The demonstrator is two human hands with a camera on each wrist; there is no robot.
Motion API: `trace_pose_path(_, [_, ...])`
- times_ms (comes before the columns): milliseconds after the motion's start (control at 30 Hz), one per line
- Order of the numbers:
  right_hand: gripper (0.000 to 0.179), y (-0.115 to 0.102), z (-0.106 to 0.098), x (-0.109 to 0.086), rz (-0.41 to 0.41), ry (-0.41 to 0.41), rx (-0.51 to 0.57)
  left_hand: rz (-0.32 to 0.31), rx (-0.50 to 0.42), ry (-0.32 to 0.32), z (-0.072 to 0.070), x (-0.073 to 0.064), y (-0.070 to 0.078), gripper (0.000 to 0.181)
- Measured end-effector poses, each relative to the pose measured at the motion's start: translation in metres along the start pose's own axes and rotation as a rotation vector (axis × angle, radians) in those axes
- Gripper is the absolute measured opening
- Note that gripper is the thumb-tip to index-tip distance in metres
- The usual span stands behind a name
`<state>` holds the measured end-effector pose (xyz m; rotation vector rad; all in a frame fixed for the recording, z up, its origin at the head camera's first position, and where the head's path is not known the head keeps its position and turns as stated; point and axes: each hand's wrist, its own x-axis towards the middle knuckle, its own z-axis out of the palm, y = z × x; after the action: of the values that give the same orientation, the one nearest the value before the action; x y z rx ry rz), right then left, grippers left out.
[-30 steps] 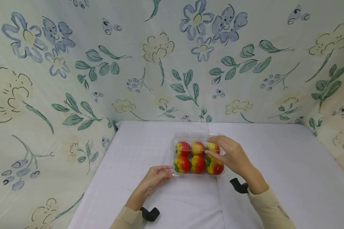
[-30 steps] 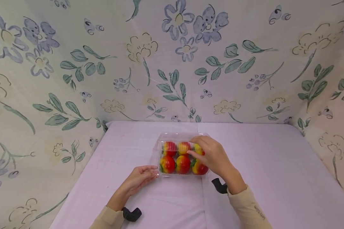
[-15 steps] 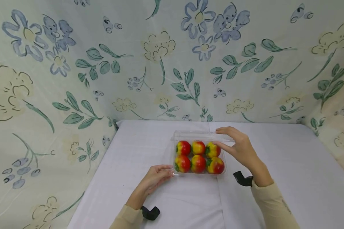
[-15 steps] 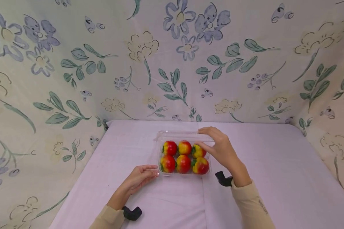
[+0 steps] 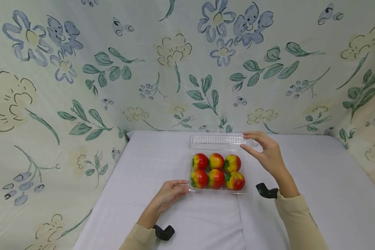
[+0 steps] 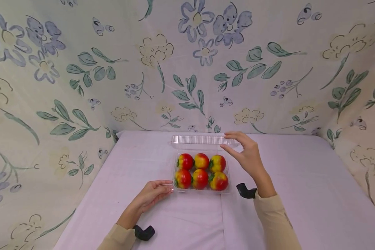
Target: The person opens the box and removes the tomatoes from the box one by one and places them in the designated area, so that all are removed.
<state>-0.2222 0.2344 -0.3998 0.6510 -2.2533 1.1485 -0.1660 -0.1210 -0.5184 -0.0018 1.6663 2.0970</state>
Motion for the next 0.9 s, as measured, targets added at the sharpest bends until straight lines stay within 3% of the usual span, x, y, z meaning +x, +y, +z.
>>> trace_pose_path(233, [0.036,-0.007,-0.002,0.005,0.072,0.024,0.105,0.001,0.003,-0.003,0.0,0.0,0.001,0.04])
trace_pose_path(367, [0.035,0.014,0.0,0.004,0.128,0.045,0.187,-0.001,0.005,-0.002,0.0,0.0,0.001,0.04])
trace_pose_path(600, [0.031,0.031,-0.001,0.006,0.13,0.085,0.422,-0.001,0.009,0.003,0.001,-0.002,0.002,0.04])
trace_pose_path(733, [0.03,0.037,-0.001,0.005,0.147,0.1,0.451,-0.004,0.008,0.006,0.001,-0.002,0.002,0.04])
trace_pose_path(900, [0.028,0.044,0.0,0.004,0.205,0.11,0.387,-0.002,0.005,0.005,0.002,-0.001,0.002,0.04])
